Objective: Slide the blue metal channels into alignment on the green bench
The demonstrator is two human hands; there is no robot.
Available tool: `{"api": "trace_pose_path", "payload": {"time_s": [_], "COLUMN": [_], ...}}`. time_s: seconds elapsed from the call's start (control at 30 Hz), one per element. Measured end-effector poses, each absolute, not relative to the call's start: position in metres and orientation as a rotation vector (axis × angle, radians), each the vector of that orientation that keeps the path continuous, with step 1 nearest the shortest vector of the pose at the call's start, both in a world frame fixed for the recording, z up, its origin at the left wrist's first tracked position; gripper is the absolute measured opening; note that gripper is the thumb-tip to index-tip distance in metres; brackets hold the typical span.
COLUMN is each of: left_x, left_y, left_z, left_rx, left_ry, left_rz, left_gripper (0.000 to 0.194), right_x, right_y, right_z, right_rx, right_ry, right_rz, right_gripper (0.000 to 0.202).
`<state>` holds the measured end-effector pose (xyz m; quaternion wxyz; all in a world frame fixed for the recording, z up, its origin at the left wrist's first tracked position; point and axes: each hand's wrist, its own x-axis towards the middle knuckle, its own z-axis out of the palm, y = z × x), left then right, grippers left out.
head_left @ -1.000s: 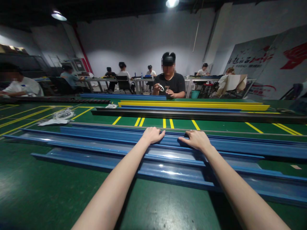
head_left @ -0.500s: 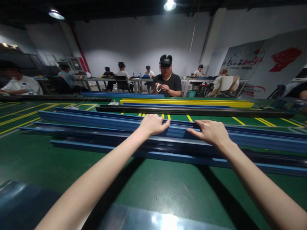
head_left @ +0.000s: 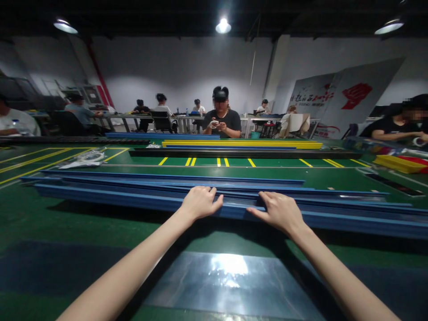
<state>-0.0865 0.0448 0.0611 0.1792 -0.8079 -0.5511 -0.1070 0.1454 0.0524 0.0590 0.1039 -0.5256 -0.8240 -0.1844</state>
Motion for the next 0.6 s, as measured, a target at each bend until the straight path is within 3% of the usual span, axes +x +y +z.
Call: {"api": "trace_pose_path", "payload": {"time_s": [0.6], "left_x": [-0.108], "left_y": [0.029], "left_z": [0.003], "left_rx": [-2.254], "left_ry": [-1.457], "left_rz": [-0.375], "left_gripper": [0.037], "right_x": [0.129], "right_y": [0.033], "right_z": [0.005], "right_rx": [-1.417], "right_ry": [-2.420], "right_rz": [-0.547], "right_gripper": [0.065]}}
